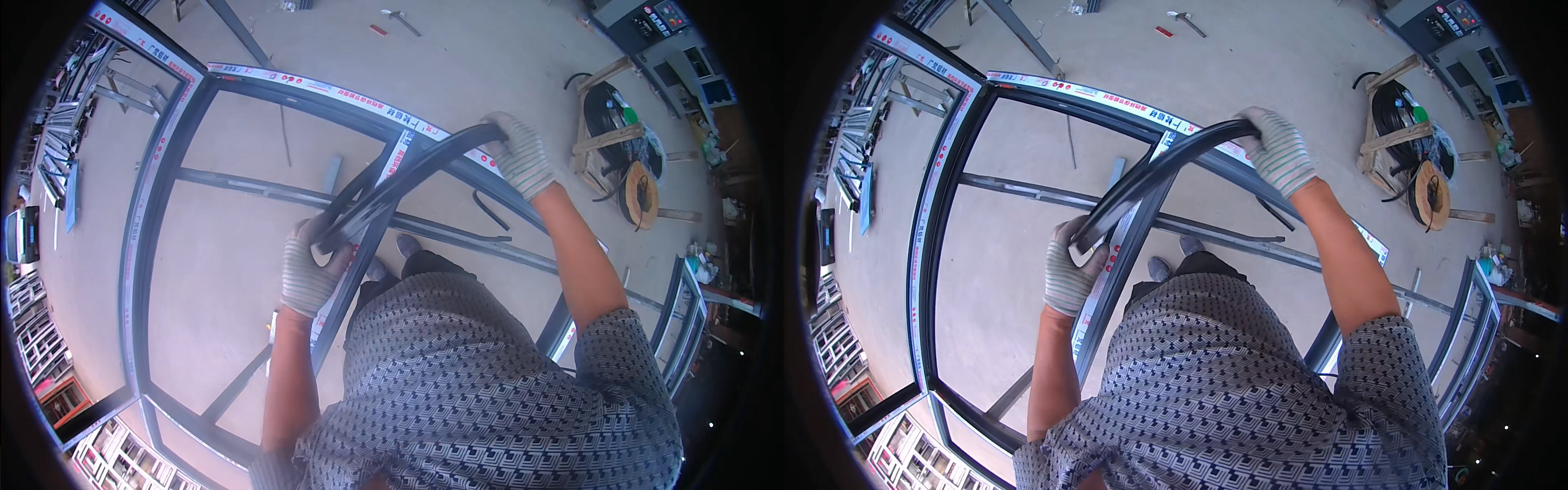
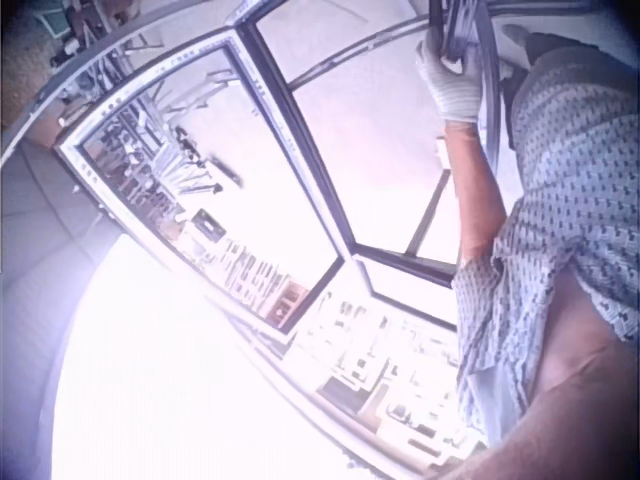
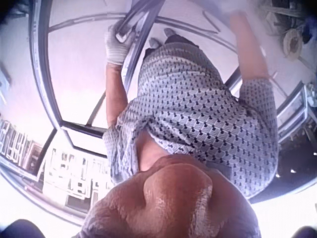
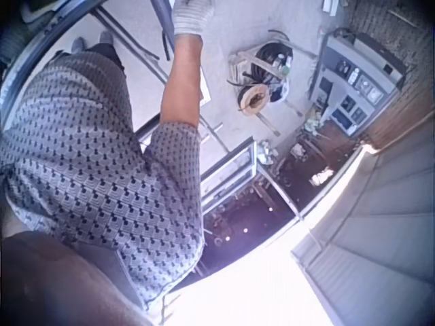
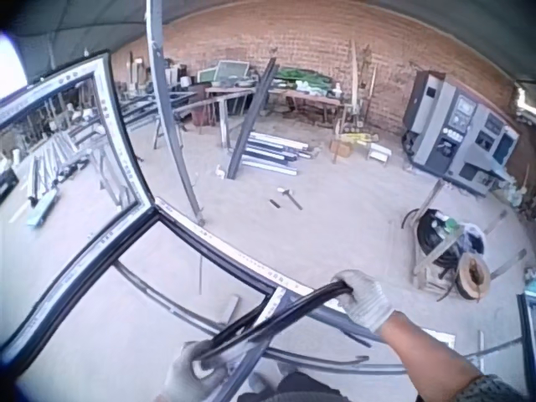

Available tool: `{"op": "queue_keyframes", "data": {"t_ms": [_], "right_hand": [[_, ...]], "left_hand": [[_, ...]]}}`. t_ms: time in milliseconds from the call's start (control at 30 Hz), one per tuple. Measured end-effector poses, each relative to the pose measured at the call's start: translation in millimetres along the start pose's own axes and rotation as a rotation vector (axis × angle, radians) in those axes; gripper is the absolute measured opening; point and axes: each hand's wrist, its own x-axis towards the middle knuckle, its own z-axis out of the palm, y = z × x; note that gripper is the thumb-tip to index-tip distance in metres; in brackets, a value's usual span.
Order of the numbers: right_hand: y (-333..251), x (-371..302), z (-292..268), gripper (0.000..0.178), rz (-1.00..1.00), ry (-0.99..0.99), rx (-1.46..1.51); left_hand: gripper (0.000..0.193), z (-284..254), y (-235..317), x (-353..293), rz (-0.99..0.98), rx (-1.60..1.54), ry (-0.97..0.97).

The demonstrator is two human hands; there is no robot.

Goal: The person installs a black rubber seal into the groove of a large metal window frame. They press the seal along the curved top and straight sides, then rotate the frame to continue fitting the seal along the remaining edges.

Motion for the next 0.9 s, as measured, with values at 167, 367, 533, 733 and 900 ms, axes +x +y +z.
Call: {"op": "queue_keyframes", "data": {"t_ms": [167, 367, 533, 733, 900], "right_hand": [[-53, 33, 47, 0.029, -0.208, -0.137, -0.003], [-124, 31, 22, 0.022, -0.335, -0.595, -0.125], [-117, 38, 23, 0.019, -0.364, -0.644, -0.096], [-8, 54, 36, 0.024, -0.409, -0.321, -0.078], [42, 82, 35, 0.026, -0.204, -0.066, 0.049]], "left_hand": [[0.094, 5, 57, 22, 0.006, 0.049, 0.315], [0.071, 35, 128, 67, 0.226, 0.786, 0.157], [0.031, 45, 109, 59, -0.037, 0.628, 0.003], [0.021, 3, 89, 33, -0.44, 0.279, 0.028], [0.015, -51, 73, -12, -0.505, -0.019, 0.294]]}}
